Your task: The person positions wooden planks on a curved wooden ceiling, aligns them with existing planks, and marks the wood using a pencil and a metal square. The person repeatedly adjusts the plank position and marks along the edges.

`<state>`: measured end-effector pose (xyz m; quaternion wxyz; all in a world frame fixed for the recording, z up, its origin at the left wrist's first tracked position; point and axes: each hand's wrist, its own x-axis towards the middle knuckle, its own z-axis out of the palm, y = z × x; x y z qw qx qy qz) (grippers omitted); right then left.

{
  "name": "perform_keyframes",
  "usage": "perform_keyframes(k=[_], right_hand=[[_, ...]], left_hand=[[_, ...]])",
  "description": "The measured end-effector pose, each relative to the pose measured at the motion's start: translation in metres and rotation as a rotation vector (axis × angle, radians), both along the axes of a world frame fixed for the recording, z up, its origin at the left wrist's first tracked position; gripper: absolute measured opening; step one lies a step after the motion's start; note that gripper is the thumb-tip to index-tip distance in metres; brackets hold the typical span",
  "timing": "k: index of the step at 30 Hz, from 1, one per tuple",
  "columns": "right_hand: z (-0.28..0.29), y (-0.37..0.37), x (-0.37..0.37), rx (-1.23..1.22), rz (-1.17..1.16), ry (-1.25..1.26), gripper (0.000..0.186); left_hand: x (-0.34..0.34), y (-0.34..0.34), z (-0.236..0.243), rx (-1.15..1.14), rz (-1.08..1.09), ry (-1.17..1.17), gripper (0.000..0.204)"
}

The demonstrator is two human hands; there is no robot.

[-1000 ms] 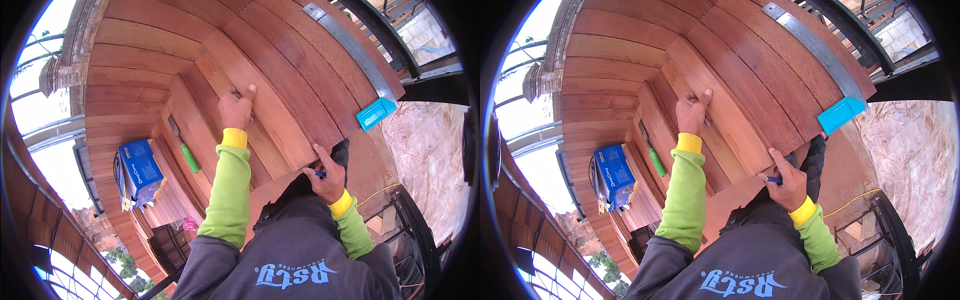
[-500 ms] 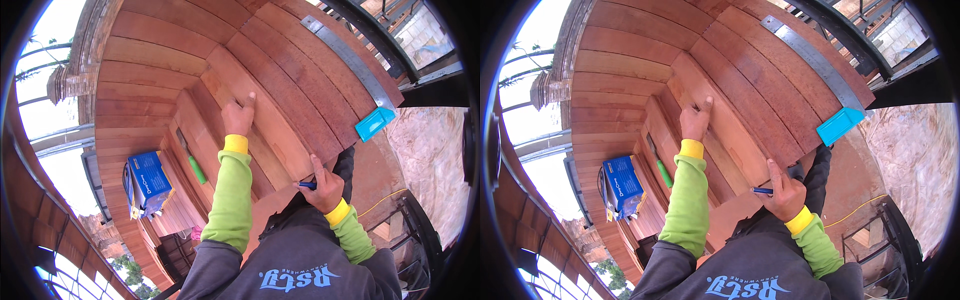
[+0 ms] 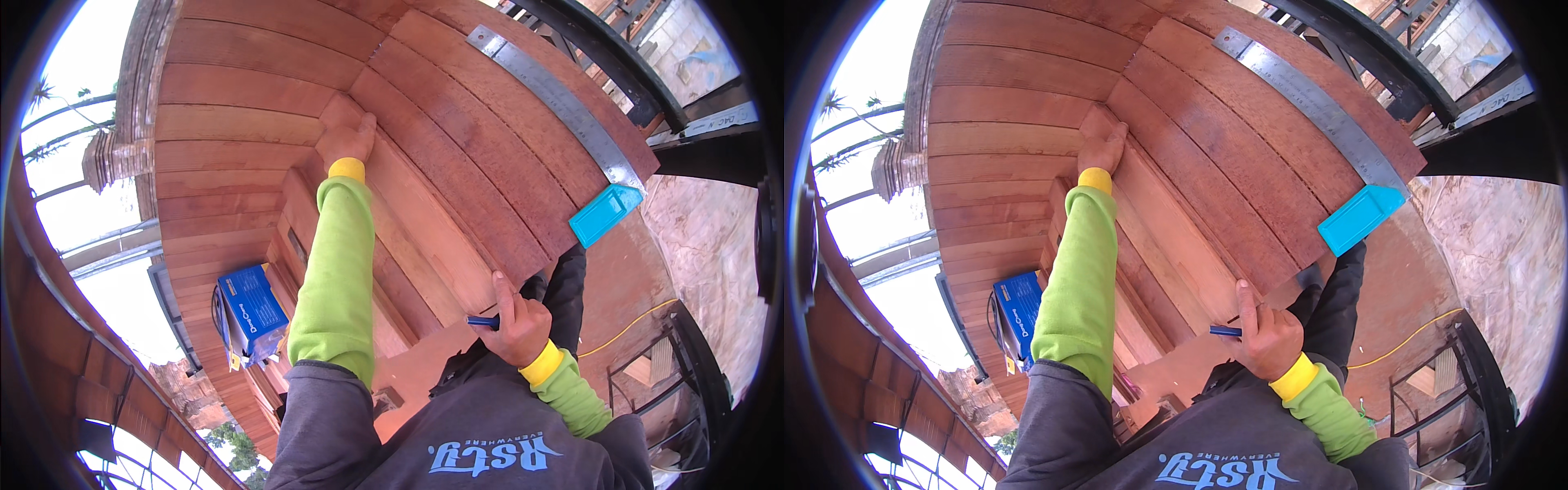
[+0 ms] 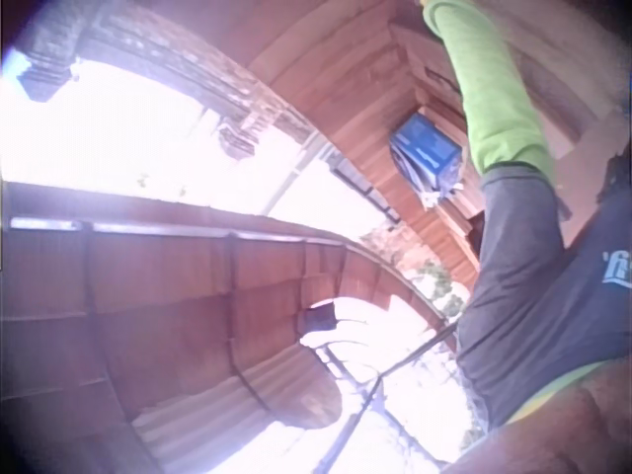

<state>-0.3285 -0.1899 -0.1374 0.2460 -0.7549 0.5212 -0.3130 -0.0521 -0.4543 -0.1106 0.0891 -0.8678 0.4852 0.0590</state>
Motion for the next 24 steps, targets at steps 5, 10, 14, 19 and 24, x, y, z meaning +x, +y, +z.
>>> perform_keyframes(k=[5,10,14,19,24], right_hand=[[0.000,-0.004,-0.001,-0.018,-0.002,0.005,0.079],[-0.001,-0.004,-0.002,-0.006,0.024,0.004,0.079],[-0.005,-0.004,-0.001,-0.042,0.002,-0.042,0.078],[-0.002,-0.003,-0.004,0.021,0.052,-0.017,0.087],[-0.001,-0.005,-0.003,-0.018,0.045,-0.038,0.088]], left_hand=[[-0.001,-0.013,0.001,0.031,0.066,-0.001,0.077],[-0.002,-0.011,0.000,0.005,0.060,0.004,0.075],[0.006,-0.017,-0.004,0.042,0.024,-0.014,0.074],[0.002,-0.015,-0.004,0.021,0.069,0.029,0.075],[0.003,-0.013,0.000,0.028,0.093,0.021,0.075]])
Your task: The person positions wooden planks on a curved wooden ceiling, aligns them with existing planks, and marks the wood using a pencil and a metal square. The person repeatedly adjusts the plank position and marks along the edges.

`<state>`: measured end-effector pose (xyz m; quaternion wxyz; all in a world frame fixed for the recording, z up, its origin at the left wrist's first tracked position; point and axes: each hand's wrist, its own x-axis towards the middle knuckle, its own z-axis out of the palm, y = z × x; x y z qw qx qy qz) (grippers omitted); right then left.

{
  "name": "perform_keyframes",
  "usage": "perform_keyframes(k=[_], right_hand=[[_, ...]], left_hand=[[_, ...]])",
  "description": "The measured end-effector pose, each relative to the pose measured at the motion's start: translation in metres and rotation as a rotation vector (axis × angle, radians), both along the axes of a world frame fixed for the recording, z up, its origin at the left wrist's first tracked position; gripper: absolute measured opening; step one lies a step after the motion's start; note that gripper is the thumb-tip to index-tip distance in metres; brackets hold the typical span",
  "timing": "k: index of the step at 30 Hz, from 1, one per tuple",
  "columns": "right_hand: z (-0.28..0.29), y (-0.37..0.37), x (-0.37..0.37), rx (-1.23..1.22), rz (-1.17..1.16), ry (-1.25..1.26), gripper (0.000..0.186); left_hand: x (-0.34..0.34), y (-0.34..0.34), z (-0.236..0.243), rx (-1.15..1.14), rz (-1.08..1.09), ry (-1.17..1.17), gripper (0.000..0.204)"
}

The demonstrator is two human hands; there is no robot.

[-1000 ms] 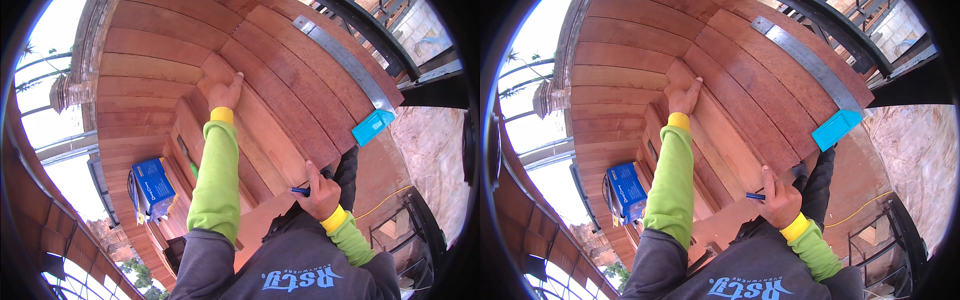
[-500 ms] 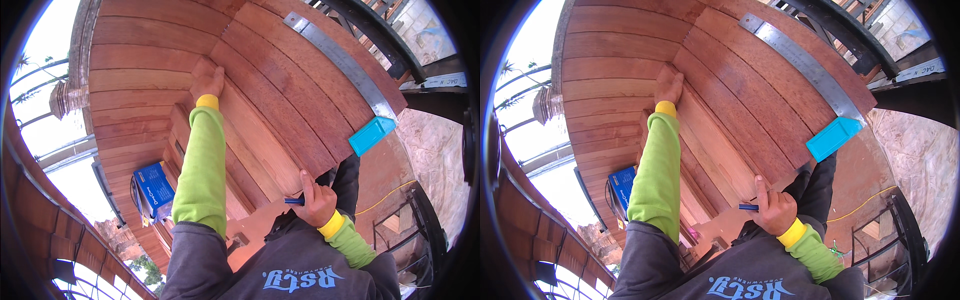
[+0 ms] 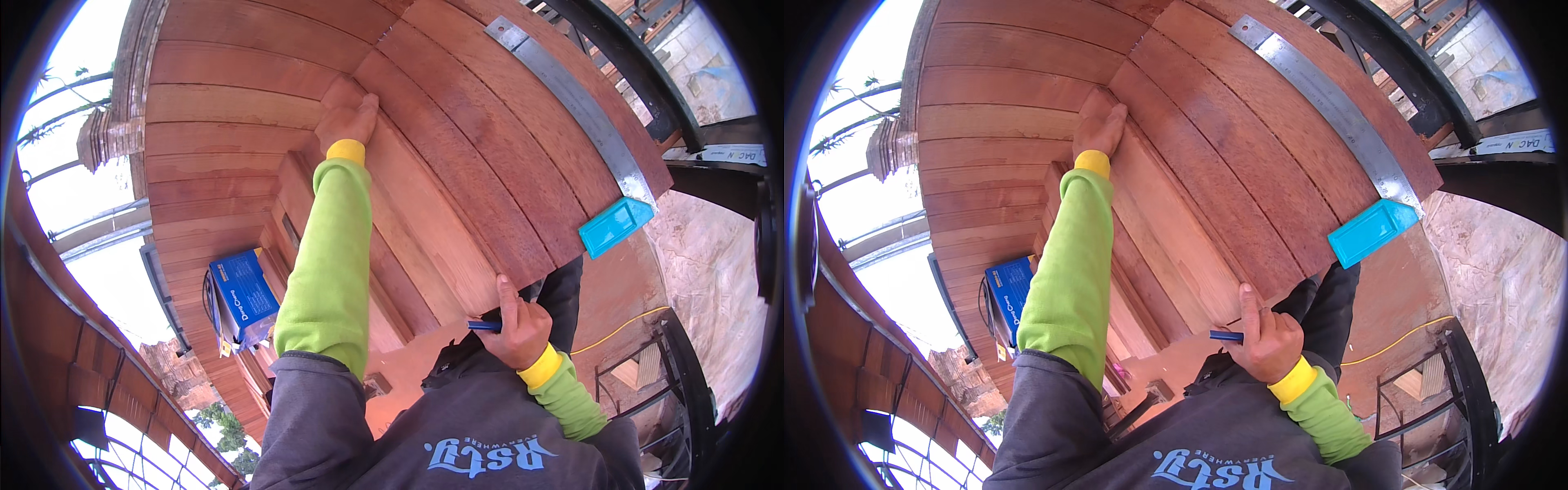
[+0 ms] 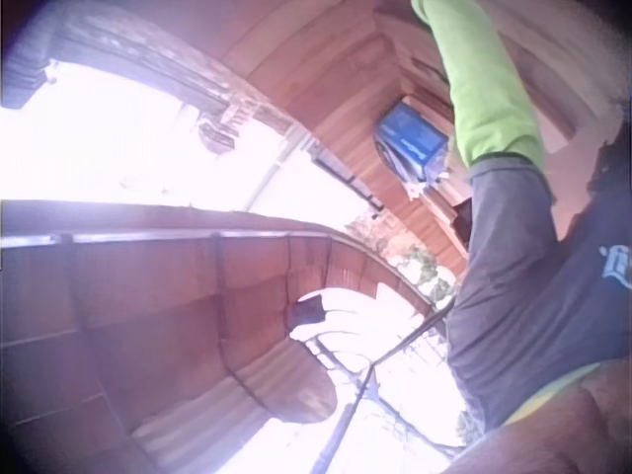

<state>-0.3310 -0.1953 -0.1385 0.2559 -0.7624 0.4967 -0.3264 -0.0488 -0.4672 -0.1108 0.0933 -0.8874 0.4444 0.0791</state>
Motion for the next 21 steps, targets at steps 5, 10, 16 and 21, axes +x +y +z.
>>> perform_keyframes(k=[5,10,16,21], right_hand=[[-0.005,0.003,0.004,-0.030,-0.011,0.011,0.084],[-0.002,0.004,0.004,-0.034,0.015,0.046,0.086],[-0.006,0.006,0.004,-0.017,0.000,0.034,0.086],[-0.005,0.005,0.005,-0.035,0.016,0.026,0.085]], left_hand=[[0.019,-0.001,-0.010,-0.178,-0.131,0.079,0.065],[0.032,-0.009,-0.014,-0.231,-0.153,0.111,0.056],[0.004,-0.008,0.015,-0.107,-0.041,0.209,0.070],[0.009,-0.010,0.006,-0.117,0.056,0.156,0.076]])
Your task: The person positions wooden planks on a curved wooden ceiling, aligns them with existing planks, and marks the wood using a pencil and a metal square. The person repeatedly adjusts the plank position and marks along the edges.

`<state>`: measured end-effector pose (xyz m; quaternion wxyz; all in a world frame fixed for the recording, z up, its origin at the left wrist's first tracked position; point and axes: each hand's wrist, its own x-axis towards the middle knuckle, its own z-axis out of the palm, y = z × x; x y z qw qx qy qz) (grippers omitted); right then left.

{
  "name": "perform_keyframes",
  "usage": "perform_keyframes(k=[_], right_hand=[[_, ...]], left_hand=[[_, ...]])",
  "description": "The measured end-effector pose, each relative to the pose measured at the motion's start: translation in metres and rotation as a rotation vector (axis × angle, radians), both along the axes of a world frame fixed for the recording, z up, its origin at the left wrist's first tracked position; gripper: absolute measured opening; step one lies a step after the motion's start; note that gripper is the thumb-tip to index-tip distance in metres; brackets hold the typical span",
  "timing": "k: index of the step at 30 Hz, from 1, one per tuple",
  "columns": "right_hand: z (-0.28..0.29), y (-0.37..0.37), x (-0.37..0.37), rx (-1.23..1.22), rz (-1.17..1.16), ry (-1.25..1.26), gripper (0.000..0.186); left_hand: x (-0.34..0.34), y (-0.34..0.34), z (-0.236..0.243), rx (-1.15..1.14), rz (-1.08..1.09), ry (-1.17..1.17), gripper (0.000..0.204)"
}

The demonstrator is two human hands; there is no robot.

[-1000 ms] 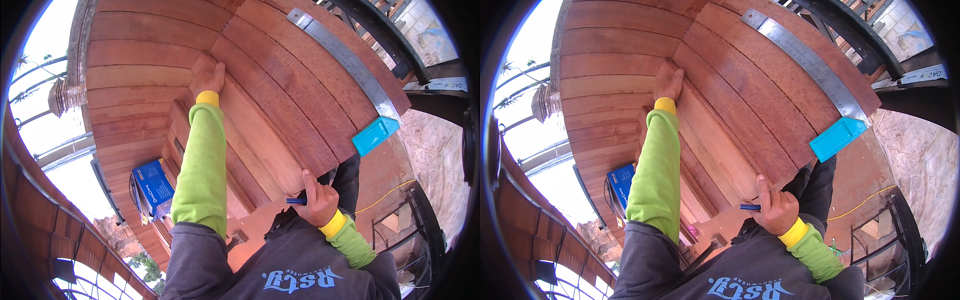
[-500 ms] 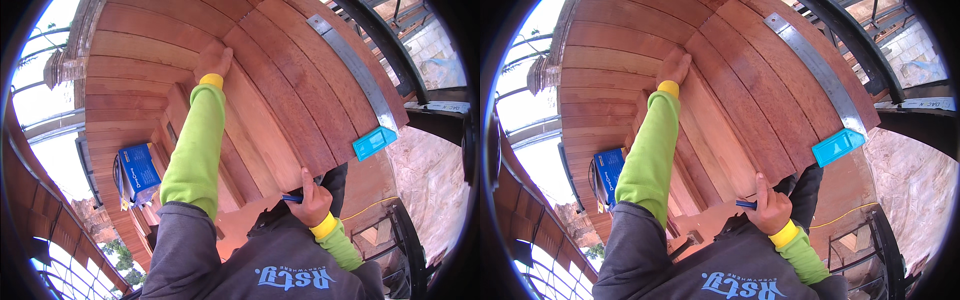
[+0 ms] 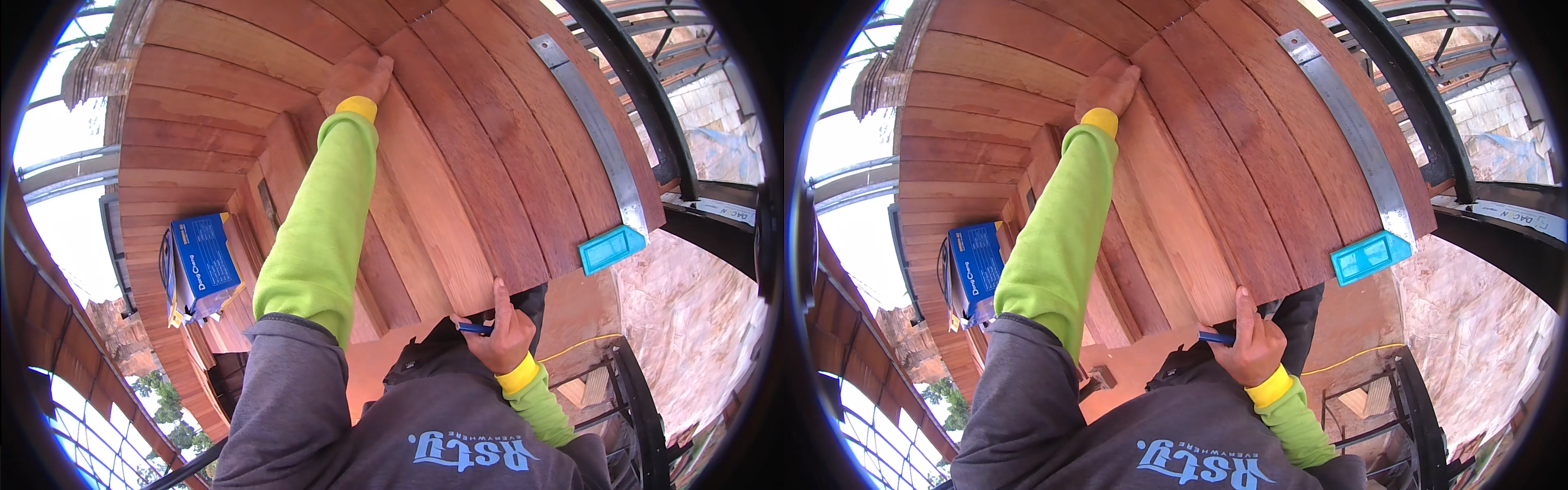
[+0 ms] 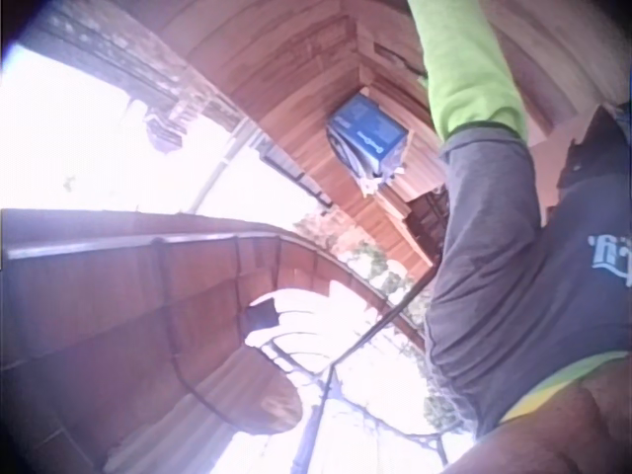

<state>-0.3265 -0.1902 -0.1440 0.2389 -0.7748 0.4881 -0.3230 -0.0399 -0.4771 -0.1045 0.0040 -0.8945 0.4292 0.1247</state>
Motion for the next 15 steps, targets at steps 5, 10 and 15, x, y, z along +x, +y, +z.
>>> perform_keyframes(k=[5,10,15], right_hand=[[-0.001,-0.001,0.001,-0.045,-0.006,-0.019,0.086],[0.001,0.001,0.001,0.003,0.004,-0.012,0.088],[0.000,0.002,0.001,0.002,0.004,-0.007,0.089]], left_hand=[[-0.010,-0.002,0.010,0.054,0.059,0.019,0.076],[0.002,-0.006,-0.001,0.000,0.052,-0.019,0.078],[0.008,-0.009,0.003,-0.076,-0.025,0.062,0.068]])
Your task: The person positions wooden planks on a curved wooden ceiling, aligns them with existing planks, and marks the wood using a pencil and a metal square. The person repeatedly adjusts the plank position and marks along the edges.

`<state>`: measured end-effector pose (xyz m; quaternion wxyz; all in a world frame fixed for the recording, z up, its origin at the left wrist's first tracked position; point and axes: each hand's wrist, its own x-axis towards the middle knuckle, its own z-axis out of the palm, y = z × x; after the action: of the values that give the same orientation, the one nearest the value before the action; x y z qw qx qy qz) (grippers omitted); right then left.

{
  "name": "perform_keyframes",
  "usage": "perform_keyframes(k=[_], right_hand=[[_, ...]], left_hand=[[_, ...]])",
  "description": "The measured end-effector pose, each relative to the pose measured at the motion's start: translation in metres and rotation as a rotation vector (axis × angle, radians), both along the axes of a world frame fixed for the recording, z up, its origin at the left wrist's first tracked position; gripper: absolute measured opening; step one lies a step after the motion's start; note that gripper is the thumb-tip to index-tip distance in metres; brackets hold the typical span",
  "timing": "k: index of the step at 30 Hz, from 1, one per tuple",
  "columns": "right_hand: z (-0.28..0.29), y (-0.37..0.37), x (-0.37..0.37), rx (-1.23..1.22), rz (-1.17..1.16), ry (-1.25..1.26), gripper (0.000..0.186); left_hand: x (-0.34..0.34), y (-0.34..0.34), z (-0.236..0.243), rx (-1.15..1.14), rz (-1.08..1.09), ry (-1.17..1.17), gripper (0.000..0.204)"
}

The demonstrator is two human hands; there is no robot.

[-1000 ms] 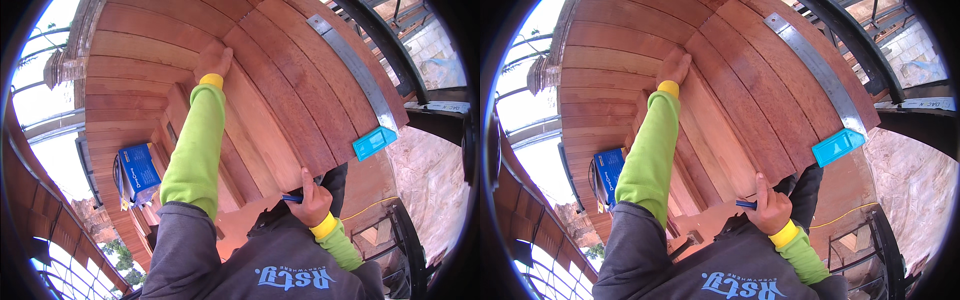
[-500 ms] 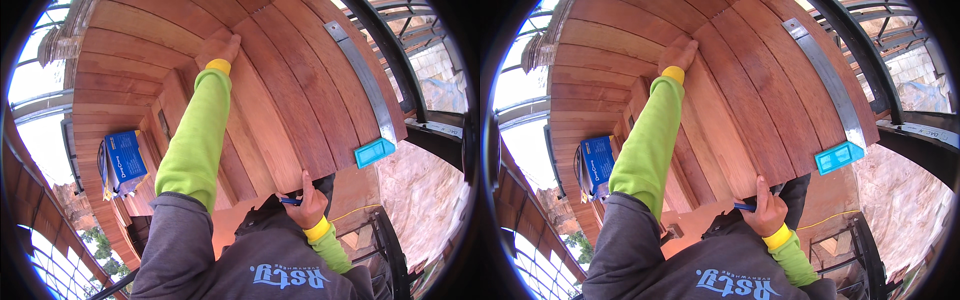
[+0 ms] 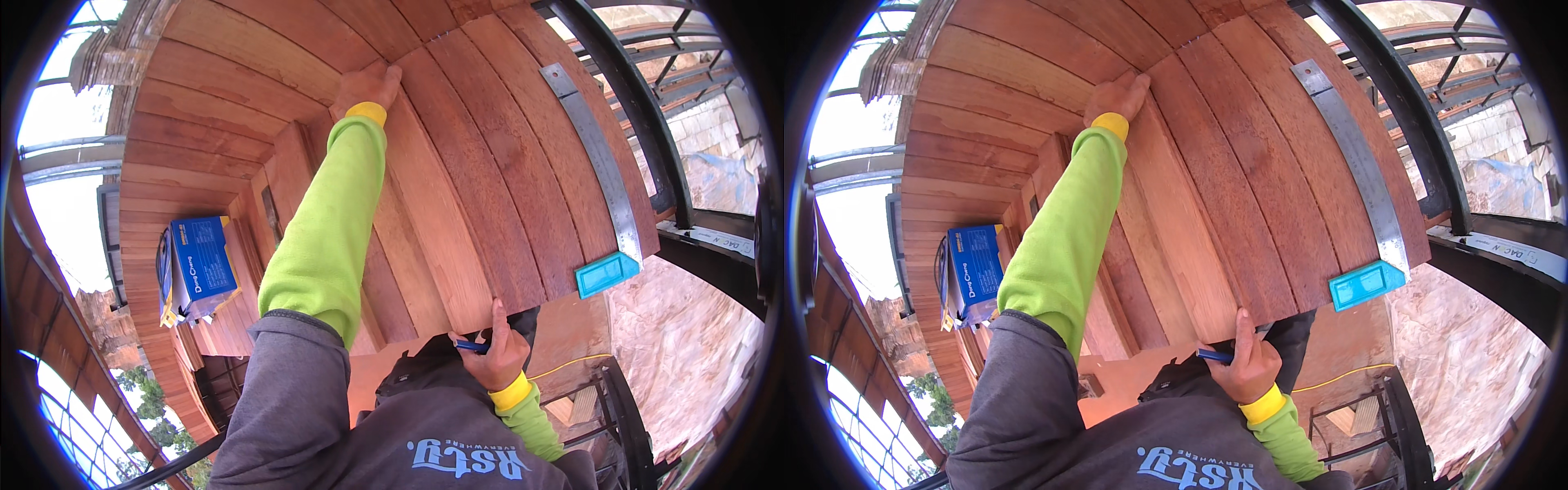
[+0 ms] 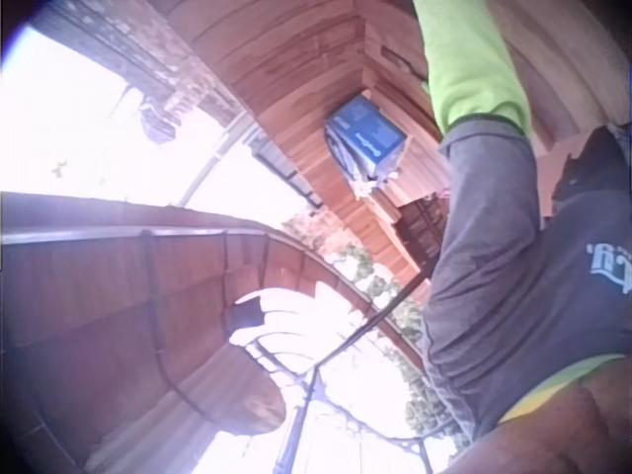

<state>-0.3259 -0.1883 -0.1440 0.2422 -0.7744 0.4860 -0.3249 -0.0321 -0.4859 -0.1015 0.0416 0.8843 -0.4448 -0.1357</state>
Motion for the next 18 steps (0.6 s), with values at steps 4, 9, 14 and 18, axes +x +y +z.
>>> perform_keyframes(k=[4,9,14,18], right_hand=[[0.000,-0.002,0.001,-0.009,-0.006,-0.002,0.090],[0.004,-0.003,0.001,0.009,0.008,-0.010,0.090],[0.004,-0.008,0.003,-0.062,0.001,-0.012,0.091],[0.002,-0.006,0.003,-0.049,0.000,-0.032,0.090]], left_hand=[[-0.005,-0.004,0.009,0.100,-0.038,-0.008,0.058],[0.001,-0.001,-0.001,0.006,-0.008,-0.021,0.055],[-0.007,0.000,0.000,-0.031,0.120,-0.026,0.073],[-0.006,-0.004,-0.021,-0.153,0.299,-0.103,0.092]])
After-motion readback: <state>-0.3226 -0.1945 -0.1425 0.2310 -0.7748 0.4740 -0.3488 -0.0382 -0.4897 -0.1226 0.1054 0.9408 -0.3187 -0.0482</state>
